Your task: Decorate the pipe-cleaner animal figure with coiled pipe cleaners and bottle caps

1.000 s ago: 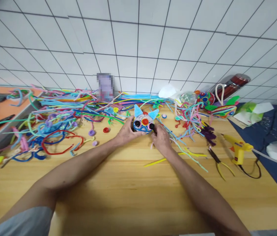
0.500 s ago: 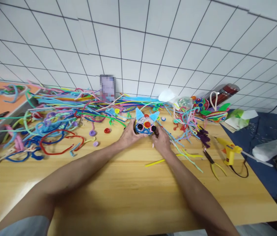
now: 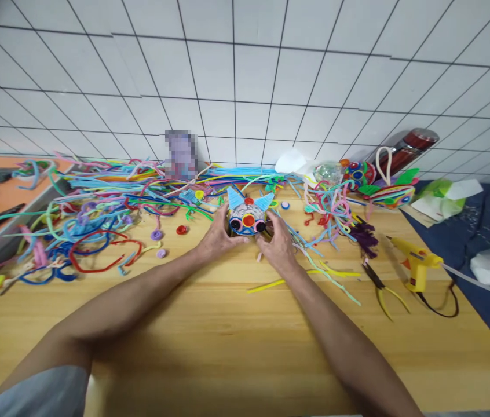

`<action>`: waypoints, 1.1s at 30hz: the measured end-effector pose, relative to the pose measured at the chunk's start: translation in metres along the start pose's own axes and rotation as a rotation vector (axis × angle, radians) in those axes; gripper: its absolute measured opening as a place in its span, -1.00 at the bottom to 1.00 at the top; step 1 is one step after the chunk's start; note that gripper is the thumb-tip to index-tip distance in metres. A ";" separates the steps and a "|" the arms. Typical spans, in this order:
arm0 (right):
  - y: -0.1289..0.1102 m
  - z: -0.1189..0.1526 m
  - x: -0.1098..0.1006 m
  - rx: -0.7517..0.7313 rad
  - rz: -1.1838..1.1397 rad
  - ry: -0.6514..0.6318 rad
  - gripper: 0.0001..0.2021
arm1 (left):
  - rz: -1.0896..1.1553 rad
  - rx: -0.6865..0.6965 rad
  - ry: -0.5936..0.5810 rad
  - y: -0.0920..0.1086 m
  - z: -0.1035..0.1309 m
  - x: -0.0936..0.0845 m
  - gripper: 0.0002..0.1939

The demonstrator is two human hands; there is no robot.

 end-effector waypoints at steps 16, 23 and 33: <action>0.004 0.000 0.000 -0.003 -0.012 0.034 -0.47 | -0.044 -0.023 -0.052 0.003 -0.003 -0.003 0.00; 0.004 -0.002 0.004 -0.024 -0.030 0.055 -0.53 | -0.098 -0.045 -0.049 0.009 -0.006 -0.006 -0.05; 0.010 -0.004 0.002 -0.036 0.014 0.058 -0.56 | -0.077 -0.026 -0.064 0.010 -0.007 -0.001 0.02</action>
Point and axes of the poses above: each hand's wrist, its own z-axis away from the middle knuckle, its own x-axis out of the palm, y = z × x, the point moved 1 cm from there along -z, towards the middle knuckle, and after that the axes turned 2 degrees about -z, right-handed, at the moved point
